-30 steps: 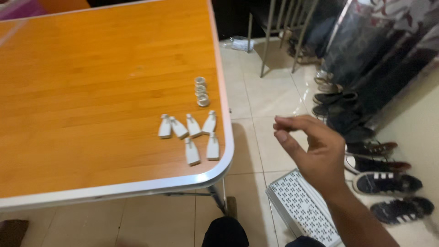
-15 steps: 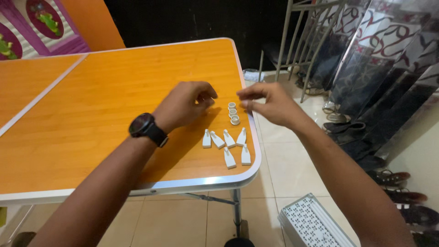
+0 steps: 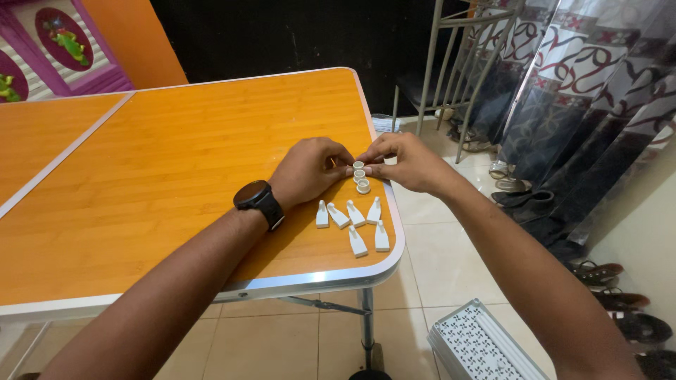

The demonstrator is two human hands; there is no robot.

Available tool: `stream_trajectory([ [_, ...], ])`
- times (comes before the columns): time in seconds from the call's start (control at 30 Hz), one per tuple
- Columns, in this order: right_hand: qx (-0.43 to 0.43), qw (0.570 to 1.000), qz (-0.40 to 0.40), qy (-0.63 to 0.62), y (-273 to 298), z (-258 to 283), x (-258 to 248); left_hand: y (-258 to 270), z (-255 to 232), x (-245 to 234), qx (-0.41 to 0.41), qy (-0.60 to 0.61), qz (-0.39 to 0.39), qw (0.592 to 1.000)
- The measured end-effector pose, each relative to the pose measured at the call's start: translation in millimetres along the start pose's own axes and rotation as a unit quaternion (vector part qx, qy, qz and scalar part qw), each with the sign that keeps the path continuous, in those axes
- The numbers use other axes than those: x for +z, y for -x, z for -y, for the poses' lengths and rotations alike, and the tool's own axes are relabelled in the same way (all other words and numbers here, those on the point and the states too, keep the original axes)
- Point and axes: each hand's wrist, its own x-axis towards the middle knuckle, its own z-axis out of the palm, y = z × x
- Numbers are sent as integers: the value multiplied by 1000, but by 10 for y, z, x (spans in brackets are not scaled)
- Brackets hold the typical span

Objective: The person assembles white plastic trays by inserting white rods into slots and attaching black corner pieces. They handle multiple trays, aligning and securing components, then place the assembled trays on the floor.

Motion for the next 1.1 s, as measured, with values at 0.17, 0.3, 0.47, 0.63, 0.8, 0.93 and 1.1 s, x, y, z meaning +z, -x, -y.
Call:
stream_trajectory([
  [0.17, -6, 1000, -20, -11, 9, -36, 49, 3, -17, 38, -9, -19, -18, 1000],
  [0.3, -13, 998, -51, -27, 6, 33, 80, -10, -56, -5, 1, -22, -52, 998],
  [0.47, -29, 993, -107, -42, 58, 149, 36, -46, -174, -194, 60, -41, -104, 992],
  [0.63, -86, 965, -118, -216, 134, 256, -91, -117, -432, -414, 89, -55, -122, 987],
  [0.8, -106, 940, -125, -298, 300, 312, -231, -178, -642, -492, 240, -106, -161, 951],
  [0.93, -128, 925, -152, -325, 424, 311, -369, -249, -770, -476, 286, -136, -157, 935],
  [1.1, -141, 904, -168, -368, 603, 255, -522, -383, -960, -375, 315, -121, -148, 930],
])
